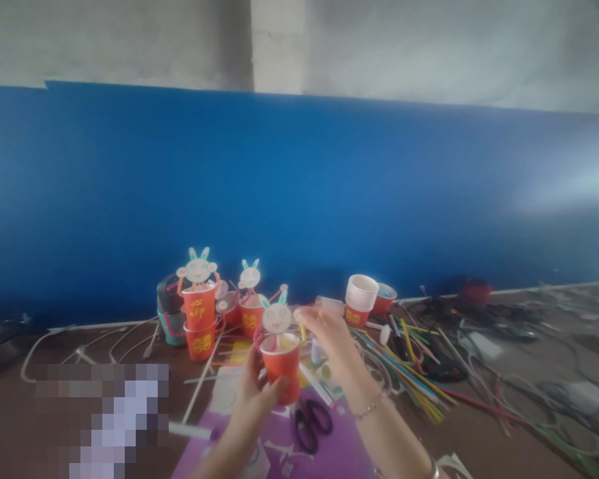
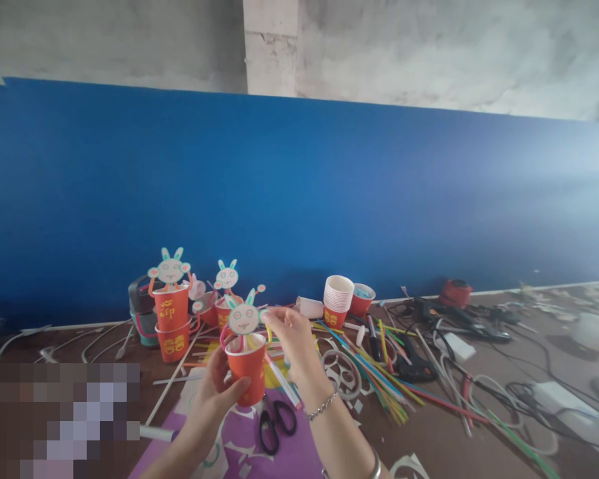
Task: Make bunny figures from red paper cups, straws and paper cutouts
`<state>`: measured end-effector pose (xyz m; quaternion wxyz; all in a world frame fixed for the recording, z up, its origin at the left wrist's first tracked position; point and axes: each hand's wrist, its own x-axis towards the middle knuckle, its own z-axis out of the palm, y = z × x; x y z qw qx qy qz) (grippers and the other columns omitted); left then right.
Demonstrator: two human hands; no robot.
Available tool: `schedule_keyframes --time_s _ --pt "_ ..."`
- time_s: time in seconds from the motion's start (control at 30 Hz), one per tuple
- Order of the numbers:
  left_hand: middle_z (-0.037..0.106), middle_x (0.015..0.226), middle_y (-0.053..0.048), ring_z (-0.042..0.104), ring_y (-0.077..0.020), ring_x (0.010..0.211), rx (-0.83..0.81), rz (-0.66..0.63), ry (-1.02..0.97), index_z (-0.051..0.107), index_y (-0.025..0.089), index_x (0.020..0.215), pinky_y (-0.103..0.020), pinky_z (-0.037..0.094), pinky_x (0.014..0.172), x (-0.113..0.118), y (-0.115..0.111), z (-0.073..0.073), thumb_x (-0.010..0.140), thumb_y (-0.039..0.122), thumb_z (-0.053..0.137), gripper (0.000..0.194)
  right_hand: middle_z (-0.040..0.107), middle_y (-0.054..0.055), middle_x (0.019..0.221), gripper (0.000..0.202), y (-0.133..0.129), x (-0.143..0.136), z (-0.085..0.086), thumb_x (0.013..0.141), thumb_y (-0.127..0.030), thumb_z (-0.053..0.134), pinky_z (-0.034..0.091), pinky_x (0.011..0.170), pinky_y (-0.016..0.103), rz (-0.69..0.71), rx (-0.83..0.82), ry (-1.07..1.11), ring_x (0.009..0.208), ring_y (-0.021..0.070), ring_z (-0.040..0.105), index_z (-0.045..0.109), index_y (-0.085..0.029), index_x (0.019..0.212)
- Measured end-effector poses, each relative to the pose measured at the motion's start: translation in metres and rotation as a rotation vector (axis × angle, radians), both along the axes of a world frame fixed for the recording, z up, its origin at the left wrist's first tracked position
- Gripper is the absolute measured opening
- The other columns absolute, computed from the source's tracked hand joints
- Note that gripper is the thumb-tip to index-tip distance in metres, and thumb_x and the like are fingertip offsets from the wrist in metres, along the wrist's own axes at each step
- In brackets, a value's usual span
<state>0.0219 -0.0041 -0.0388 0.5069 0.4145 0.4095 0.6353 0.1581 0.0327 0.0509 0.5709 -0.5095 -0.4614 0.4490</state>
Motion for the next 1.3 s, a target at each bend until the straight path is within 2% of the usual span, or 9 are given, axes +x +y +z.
schedule_keyframes --time_s 0.23,0.43,0.7,0.87,1.17,1.3 --pt "0.057 0.129 -0.017 0.060 -0.0304 0.109 -0.008 0.015 -0.015 0.044 0.020 0.131 -0.036 0.050 0.085 0.001 0.000 -0.003 0.059 0.035 0.077 0.080 0.067 0.004 0.064 0.032 0.005 0.001 -0.007 0.063 -0.045 0.073 0.043 0.052 0.025 0.065 -0.013 -0.029 0.061 0.0168 0.060 0.071 -0.014 0.067" --pt "0.057 0.127 -0.017 0.065 -0.0289 0.097 -0.035 -0.019 -0.051 0.044 0.020 0.130 -0.038 0.050 0.082 0.001 -0.005 0.000 0.059 0.035 0.078 0.080 0.058 0.000 0.052 0.029 0.005 -0.004 -0.011 0.064 -0.043 0.071 0.033 0.044 0.022 0.052 0.060 -0.034 0.048 0.0105 0.046 0.066 -0.014 0.060" --pt "0.057 0.128 -0.015 0.061 -0.0297 0.106 -0.029 0.019 -0.041 0.045 0.022 0.130 -0.035 0.050 0.084 0.004 -0.006 0.003 0.058 0.036 0.077 0.080 0.059 0.001 0.053 0.027 0.006 -0.003 -0.011 0.063 -0.042 0.071 0.035 0.046 0.023 0.011 0.048 -0.082 0.049 0.0124 0.050 0.065 -0.016 0.058" --pt "0.056 0.128 -0.015 0.059 -0.0299 0.109 -0.033 0.007 -0.053 0.042 0.022 0.131 -0.035 0.049 0.087 0.004 -0.006 0.002 0.059 0.035 0.077 0.081 0.054 -0.003 0.050 0.025 0.003 -0.004 -0.007 0.062 -0.039 0.071 0.033 0.045 0.023 -0.002 0.015 -0.027 0.046 0.0102 0.045 0.060 -0.017 0.055" --pt "0.056 0.129 -0.017 0.063 -0.0309 0.103 -0.038 -0.023 -0.070 0.040 0.022 0.134 -0.038 0.050 0.085 0.005 -0.008 0.004 0.060 0.036 0.078 0.084 0.054 -0.002 0.051 0.022 0.002 -0.007 -0.005 0.060 -0.035 0.071 0.032 0.045 0.022 -0.017 -0.014 0.007 0.048 0.0096 0.042 0.059 -0.017 0.056" --pt "0.053 0.132 -0.017 0.062 -0.0315 0.106 -0.019 -0.029 -0.069 0.041 0.021 0.134 -0.037 0.050 0.085 0.004 -0.009 0.006 0.060 0.036 0.078 0.084 0.056 -0.001 0.052 0.022 0.000 -0.009 -0.003 0.057 -0.034 0.072 0.035 0.047 0.023 -0.048 -0.006 0.016 0.050 0.0112 0.046 0.059 -0.017 0.055"
